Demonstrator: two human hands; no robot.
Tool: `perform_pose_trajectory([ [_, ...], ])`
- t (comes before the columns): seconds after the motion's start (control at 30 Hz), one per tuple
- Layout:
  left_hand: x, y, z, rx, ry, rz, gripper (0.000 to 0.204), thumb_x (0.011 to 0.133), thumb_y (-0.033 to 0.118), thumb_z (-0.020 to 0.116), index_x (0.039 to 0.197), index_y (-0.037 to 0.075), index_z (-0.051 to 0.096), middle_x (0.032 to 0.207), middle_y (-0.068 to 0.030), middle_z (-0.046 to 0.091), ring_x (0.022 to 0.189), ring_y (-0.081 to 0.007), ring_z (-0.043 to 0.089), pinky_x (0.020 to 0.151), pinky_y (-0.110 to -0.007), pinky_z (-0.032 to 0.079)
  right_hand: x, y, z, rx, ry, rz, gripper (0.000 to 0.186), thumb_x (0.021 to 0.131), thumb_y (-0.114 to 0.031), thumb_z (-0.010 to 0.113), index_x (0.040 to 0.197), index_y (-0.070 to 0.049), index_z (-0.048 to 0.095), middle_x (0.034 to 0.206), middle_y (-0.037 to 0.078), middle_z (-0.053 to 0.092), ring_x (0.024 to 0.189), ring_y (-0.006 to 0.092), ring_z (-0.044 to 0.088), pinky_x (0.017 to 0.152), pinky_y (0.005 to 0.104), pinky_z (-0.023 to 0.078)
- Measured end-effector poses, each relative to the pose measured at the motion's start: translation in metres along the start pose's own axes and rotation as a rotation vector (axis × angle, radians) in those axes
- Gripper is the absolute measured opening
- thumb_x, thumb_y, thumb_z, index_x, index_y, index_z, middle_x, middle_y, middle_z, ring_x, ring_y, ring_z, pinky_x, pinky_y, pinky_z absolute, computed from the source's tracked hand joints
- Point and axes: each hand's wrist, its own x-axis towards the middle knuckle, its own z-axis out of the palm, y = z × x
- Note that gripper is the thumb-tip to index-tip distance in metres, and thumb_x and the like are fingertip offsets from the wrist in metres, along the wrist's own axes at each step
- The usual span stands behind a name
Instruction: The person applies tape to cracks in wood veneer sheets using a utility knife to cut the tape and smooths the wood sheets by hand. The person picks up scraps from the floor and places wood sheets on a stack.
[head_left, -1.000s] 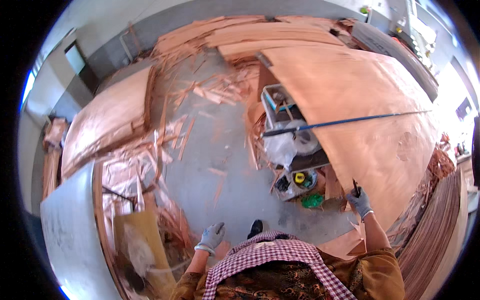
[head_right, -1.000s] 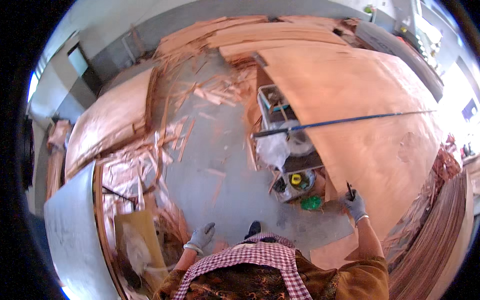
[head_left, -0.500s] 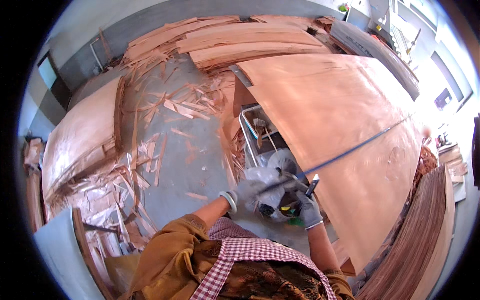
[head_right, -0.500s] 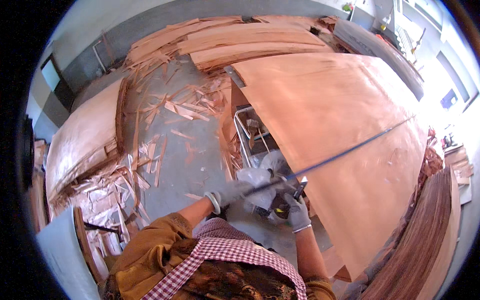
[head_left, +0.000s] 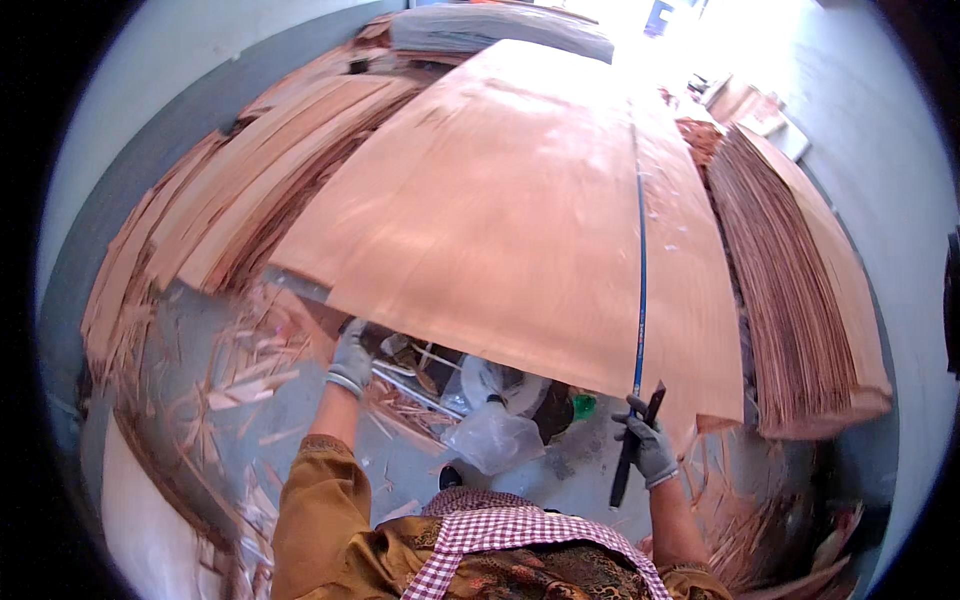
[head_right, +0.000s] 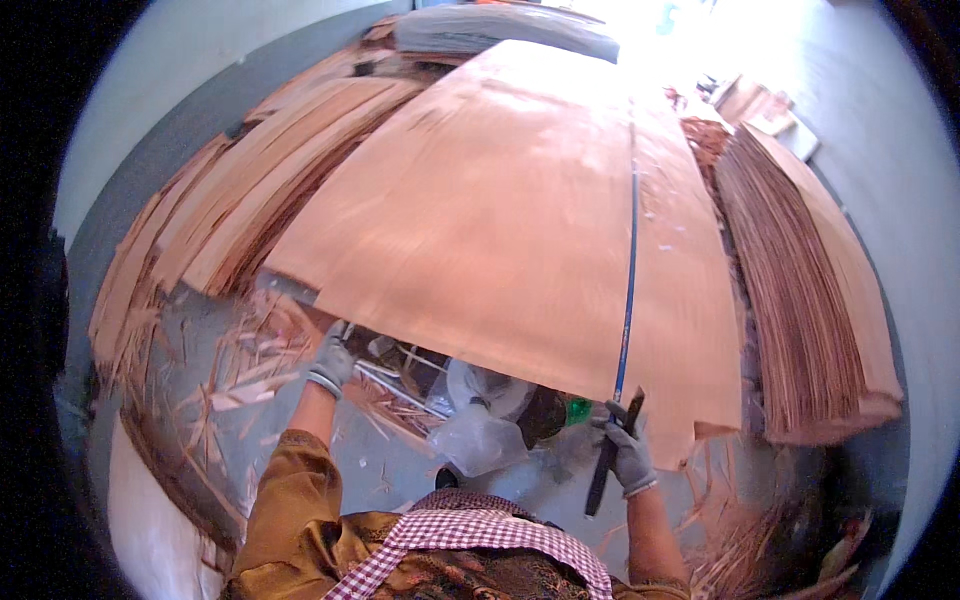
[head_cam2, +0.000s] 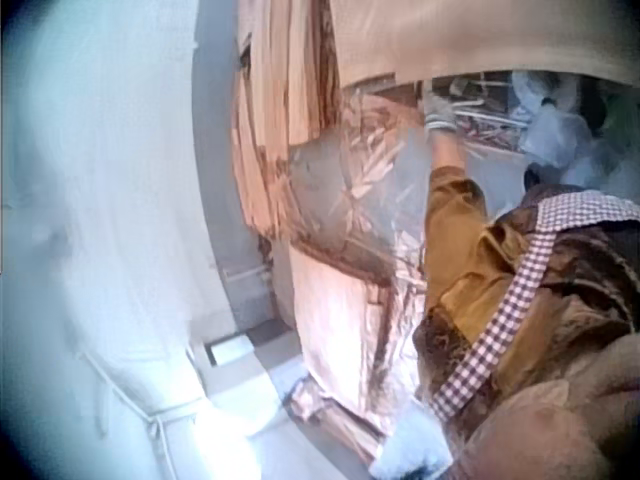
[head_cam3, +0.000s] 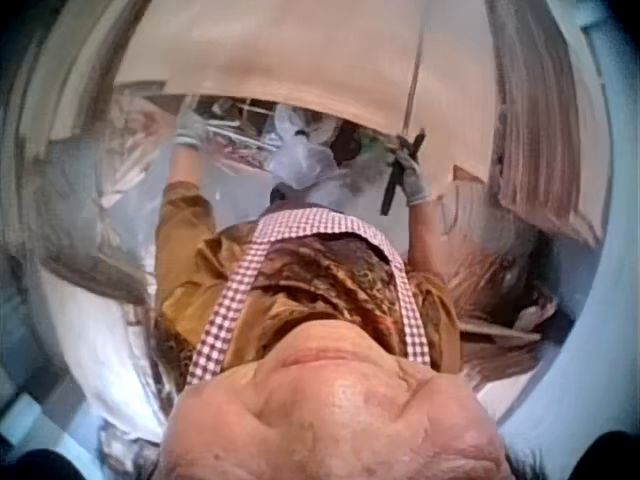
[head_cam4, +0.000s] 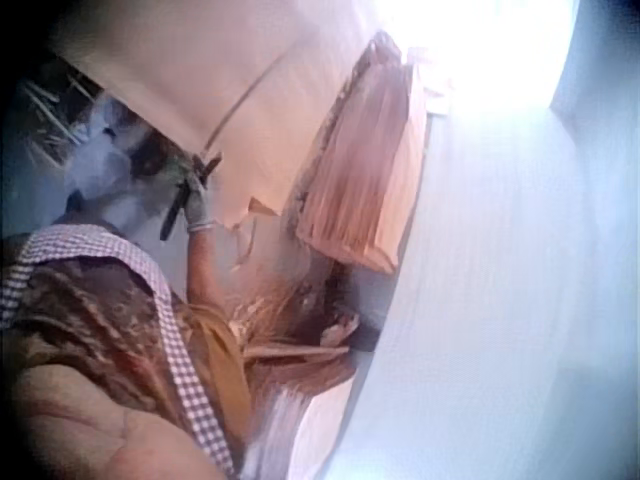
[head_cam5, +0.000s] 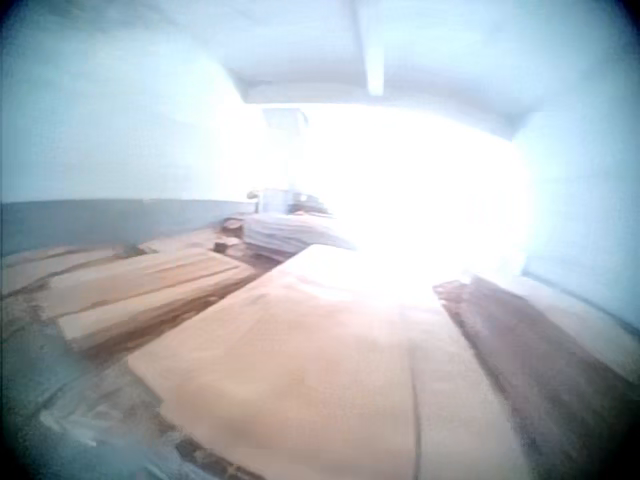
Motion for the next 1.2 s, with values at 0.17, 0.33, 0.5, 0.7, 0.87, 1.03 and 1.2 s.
perform_pose_trajectory([
  [0.17,0.032,0.022,-0.019,-0.114,0.281,-0.107,0.021,0.086,0.035,0.058,0.096,0.017,0.062,0.092,-0.0028,0.063,0.096,-0.0201,0.058,0.086,-0.039,0.046,-0.092,0.015,-0.04,-0.194,0.199,-0.074,0.056,0.087,-0.014,0.057,0.138,-0.005,0.036,0.1,0.016,0.066,0.065,0.0153,0.061,0.059,0.0243,0.05],
  [0.33,0.039,0.073,-0.019,0.021,0.576,0.096,0.026,0.075,0.033,0.075,0.087,0.014,0.062,0.077,0.0003,0.056,0.066,-0.0158,0.05,0.058,-0.033,0.043,-0.157,0.054,-0.086,-0.198,0.366,0.167,0.043,0.089,-0.03,0.061,0.122,-0.004,0.053,0.083,0.01,0.067,0.055,0.0107,0.056,0.049,0.0214,0.043],
  [0.5,0.06,0.036,0.043,0.434,0.555,0.253,0.019,0.078,0.02,0.074,0.082,0.009,0.06,0.074,0.0006,0.052,0.064,-0.0127,0.044,0.06,-0.029,0.04,-0.2,0.062,-0.096,-0.222,0.491,0.152,0.036,0.085,-0.021,0.067,0.115,-0.003,0.058,0.076,0.001,0.059,0.056,0.0104,0.057,0.046,0.022,0.042],
  [0.7,0.083,0.06,0.069,0.623,0.497,0.369,0.027,0.078,0.015,0.074,0.092,0.003,0.054,0.075,-0.0022,0.053,0.063,-0.0133,0.044,0.057,-0.029,0.04,-0.207,0.067,-0.094,-0.21,0.485,0.145,0.034,0.084,-0.021,0.068,0.113,-0.004,0.059,0.081,0.001,0.06,0.057,0.0107,0.057,0.046,0.0221,0.042],
  [0.87,0.071,0.029,0.144,0.599,0.673,0.316,0.035,0.077,0.017,0.076,0.099,0.002,0.052,0.069,-0.003,0.052,0.056,-0.014,0.047,0.05,-0.029,0.039,-0.21,0.069,-0.108,-0.224,0.511,0.133,0.035,0.085,-0.02,0.068,0.113,-0.002,0.058,0.078,0.003,0.062,0.057,0.0123,0.059,0.046,0.0243,0.045],
  [1.03,0.106,0.06,0.077,1.016,0.466,0.555,0.019,0.085,0.011,0.06,0.097,-0.003,0.059,0.082,-0.0102,0.062,0.067,-0.0179,0.056,0.063,-0.031,0.046,-0.195,0.084,-0.09,-0.205,0.455,0.181,0.036,0.085,-0.02,0.067,0.115,-0.003,0.058,0.079,0.003,0.062,0.058,0.0136,0.06,0.046,0.0251,0.046],
  [1.2,0.064,0.026,0.155,1.097,0.299,0.903,0.016,0.084,0.013,0.061,0.094,0.001,0.064,0.083,-0.014,0.063,0.079,-0.0248,0.062,0.072,-0.035,0.048,-0.196,0.089,-0.082,-0.208,0.482,0.172,0.033,0.085,-0.021,0.068,0.113,-0.004,0.06,0.074,0.004,0.062,0.057,0.0133,0.059,0.047,0.0252,0.044],
])
